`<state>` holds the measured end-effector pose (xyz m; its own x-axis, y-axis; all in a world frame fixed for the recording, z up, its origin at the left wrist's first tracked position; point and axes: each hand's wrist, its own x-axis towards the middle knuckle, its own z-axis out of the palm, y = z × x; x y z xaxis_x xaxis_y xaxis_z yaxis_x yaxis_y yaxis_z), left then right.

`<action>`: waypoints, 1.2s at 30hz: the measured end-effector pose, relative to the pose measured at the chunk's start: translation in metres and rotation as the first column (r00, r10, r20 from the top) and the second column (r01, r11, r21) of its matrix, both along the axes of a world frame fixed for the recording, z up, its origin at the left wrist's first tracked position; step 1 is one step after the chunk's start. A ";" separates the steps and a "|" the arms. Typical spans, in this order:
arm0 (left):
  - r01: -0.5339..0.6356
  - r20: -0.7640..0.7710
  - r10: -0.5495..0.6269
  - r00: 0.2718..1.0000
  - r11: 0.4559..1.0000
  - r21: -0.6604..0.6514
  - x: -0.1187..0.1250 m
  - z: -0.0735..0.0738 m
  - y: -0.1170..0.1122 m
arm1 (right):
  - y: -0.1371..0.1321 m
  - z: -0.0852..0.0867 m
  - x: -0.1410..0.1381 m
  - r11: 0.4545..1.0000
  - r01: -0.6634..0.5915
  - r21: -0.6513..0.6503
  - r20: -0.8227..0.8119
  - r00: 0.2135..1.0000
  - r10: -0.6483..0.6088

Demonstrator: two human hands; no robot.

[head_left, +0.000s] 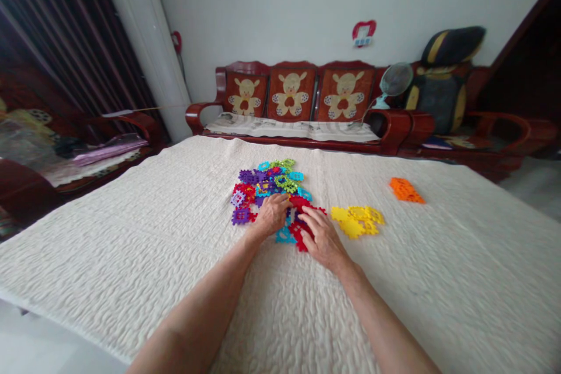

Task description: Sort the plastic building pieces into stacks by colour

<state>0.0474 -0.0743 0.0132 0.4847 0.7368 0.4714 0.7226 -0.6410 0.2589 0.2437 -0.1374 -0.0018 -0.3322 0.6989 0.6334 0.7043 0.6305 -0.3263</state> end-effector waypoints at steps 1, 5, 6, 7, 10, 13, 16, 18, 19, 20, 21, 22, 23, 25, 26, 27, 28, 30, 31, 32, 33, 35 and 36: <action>-0.019 -0.007 0.019 1.000 1.000 -0.001 0.000 0.000 0.000 | 0.000 -0.002 0.000 1.000 0.007 -0.017 0.004 1.000 -0.007; -0.135 -0.054 0.133 0.990 0.990 -0.032 -0.003 0.004 -0.002 | 0.001 -0.006 0.000 0.995 -0.035 -0.093 -0.034 0.999 0.032; -0.160 -0.061 0.158 0.986 0.987 -0.031 -0.004 0.006 -0.004 | 0.001 -0.006 0.000 0.993 -0.058 -0.106 -0.058 0.997 0.052; -0.178 -0.062 0.176 0.982 0.984 -0.024 -0.003 0.008 -0.005 | 0.001 -0.006 0.000 0.991 -0.074 -0.111 -0.089 0.994 0.064; -0.181 -0.040 0.181 0.983 0.983 0.013 0.003 0.015 -0.003 | 0.001 -0.005 -0.001 0.994 -0.055 -0.093 -0.192 0.981 0.036; -0.107 -0.028 0.108 0.994 0.994 0.035 0.021 0.022 0.010 | 0.003 -0.008 0.000 0.997 0.002 -0.082 -0.231 0.973 -0.021; -0.078 -0.083 0.079 0.993 0.997 0.020 0.043 0.028 0.029 | 0.006 -0.014 0.001 0.994 0.020 -0.103 -0.219 0.975 -0.042; -0.140 -0.153 0.136 0.979 0.990 -0.018 0.053 0.029 0.040 | 0.007 -0.017 0.003 0.993 0.015 -0.114 -0.215 0.976 -0.039; -0.177 -0.190 0.166 0.968 0.983 -0.039 0.056 0.029 0.043 | 0.008 -0.018 0.003 0.993 0.012 -0.114 -0.217 0.976 -0.036; -0.206 -0.222 0.189 0.957 0.977 -0.056 0.057 0.029 0.046 | 0.008 -0.018 0.003 0.994 0.008 -0.111 -0.220 0.975 -0.033; -0.223 -0.247 0.201 0.948 0.972 -0.067 0.056 0.028 0.047 | 0.009 -0.018 0.004 0.994 0.006 -0.105 -0.224 0.974 -0.029; -0.230 -0.264 0.205 0.943 0.971 -0.070 0.053 0.027 0.046 | 0.009 -0.017 0.004 0.995 0.004 -0.099 -0.227 0.974 -0.026; -0.228 -0.273 0.202 0.941 0.972 -0.066 0.049 0.025 0.045 | 0.010 -0.017 0.005 0.996 0.002 -0.092 -0.227 0.974 -0.023; -0.213 -0.273 0.194 0.942 0.976 -0.040 0.039 0.022 0.038 | 0.010 -0.016 0.005 0.997 -0.003 -0.078 -0.226 0.974 -0.015; -0.206 -0.269 0.193 0.944 0.978 -0.021 0.032 0.020 0.034 | 0.011 -0.016 0.005 0.997 -0.005 -0.073 -0.227 0.974 -0.011; -0.199 -0.262 0.192 0.946 0.980 0.001 0.026 0.019 0.029 | 0.011 -0.016 0.005 0.998 -0.007 -0.068 -0.229 0.973 -0.009; -0.190 -0.255 0.189 0.948 0.982 0.022 0.020 0.018 0.024 | 0.011 -0.017 0.005 0.998 -0.005 -0.064 -0.234 0.972 -0.010; -0.163 -0.251 0.173 0.953 0.985 0.058 0.010 0.017 0.015 | 0.012 -0.018 0.005 0.999 0.003 -0.054 -0.246 0.969 -0.016; -0.145 -0.251 0.158 0.955 0.987 0.069 0.005 0.018 0.011 | 0.013 -0.019 0.005 0.999 0.007 -0.050 -0.252 0.967 -0.019; -0.126 -0.251 0.141 0.958 0.989 0.075 0.001 0.019 0.008 | 0.013 -0.020 0.005 0.999 0.010 -0.045 -0.258 0.966 -0.021; -0.108 -0.248 0.124 0.961 0.991 0.074 -0.003 0.021 0.006 | 0.014 -0.021 0.005 0.999 0.011 -0.040 -0.262 0.965 -0.021; -0.096 -0.227 0.110 0.968 0.993 0.069 -0.011 0.026 0.007 | 0.014 -0.022 0.005 0.999 0.012 -0.038 -0.267 0.963 -0.021; -0.110 -0.211 0.122 0.970 0.992 0.068 -0.015 0.030 0.009 | 0.014 -0.023 0.005 0.999 0.013 -0.040 -0.268 0.963 -0.024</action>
<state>0.0323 -0.0653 0.0433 0.4918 0.7696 0.4073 0.8276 -0.5585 0.0559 0.2484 -0.1230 -0.0244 -0.1406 0.7284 0.6706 0.5992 0.6017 -0.5281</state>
